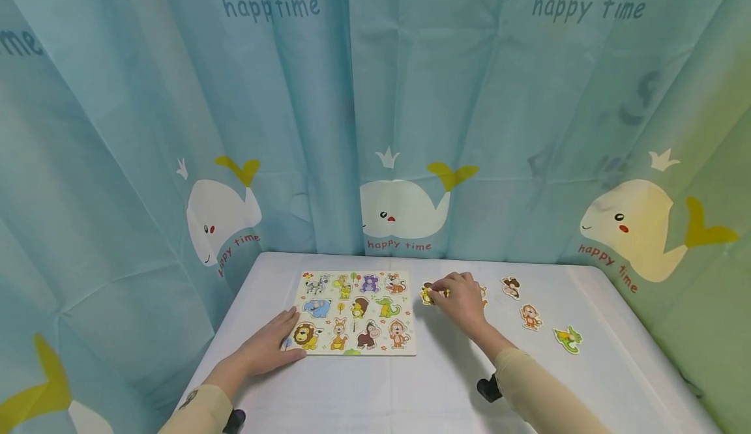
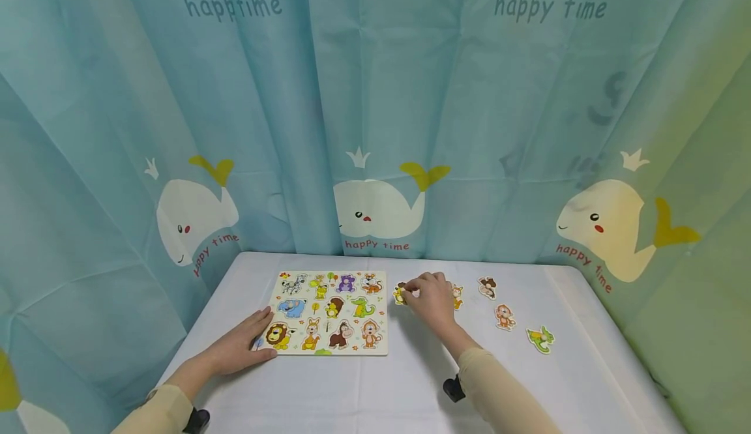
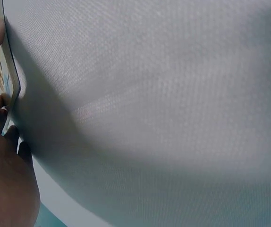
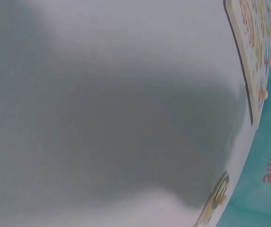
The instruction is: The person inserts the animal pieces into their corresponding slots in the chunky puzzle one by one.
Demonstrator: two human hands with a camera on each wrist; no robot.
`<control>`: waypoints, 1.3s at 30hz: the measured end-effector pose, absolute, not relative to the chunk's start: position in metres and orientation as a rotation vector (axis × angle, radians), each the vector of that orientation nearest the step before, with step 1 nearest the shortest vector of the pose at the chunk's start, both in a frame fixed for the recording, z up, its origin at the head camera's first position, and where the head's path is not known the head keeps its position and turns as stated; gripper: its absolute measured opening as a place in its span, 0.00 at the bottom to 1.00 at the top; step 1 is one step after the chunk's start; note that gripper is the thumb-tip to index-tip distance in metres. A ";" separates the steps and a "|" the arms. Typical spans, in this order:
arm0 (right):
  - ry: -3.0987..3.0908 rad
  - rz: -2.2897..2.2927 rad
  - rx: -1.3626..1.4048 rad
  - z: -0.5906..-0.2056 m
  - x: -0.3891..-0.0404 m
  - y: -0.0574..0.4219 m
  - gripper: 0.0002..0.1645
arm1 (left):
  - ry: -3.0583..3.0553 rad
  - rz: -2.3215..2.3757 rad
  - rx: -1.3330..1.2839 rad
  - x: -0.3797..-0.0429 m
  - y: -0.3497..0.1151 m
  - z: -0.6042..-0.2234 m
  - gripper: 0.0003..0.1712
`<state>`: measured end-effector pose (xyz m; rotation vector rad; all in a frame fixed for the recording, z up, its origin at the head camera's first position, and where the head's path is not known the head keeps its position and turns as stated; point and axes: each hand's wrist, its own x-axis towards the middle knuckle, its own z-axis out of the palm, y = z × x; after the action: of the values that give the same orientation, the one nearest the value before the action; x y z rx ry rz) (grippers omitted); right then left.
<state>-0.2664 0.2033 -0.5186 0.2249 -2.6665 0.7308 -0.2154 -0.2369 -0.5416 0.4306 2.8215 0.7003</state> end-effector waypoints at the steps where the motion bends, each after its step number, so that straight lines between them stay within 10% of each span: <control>1: -2.666 0.728 0.228 -0.518 -0.266 0.201 0.06 | 2.819 0.701 0.430 -0.215 -0.237 -0.542 0.56; 39: -2.809 0.712 0.299 -0.535 -0.278 0.111 0.06 | 2.790 0.720 0.393 -0.217 -0.238 -0.545 0.56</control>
<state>-0.2779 0.1114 -0.5351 0.2992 -2.8088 0.7116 -0.2166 -0.2383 -0.5447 0.3932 2.7901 0.7196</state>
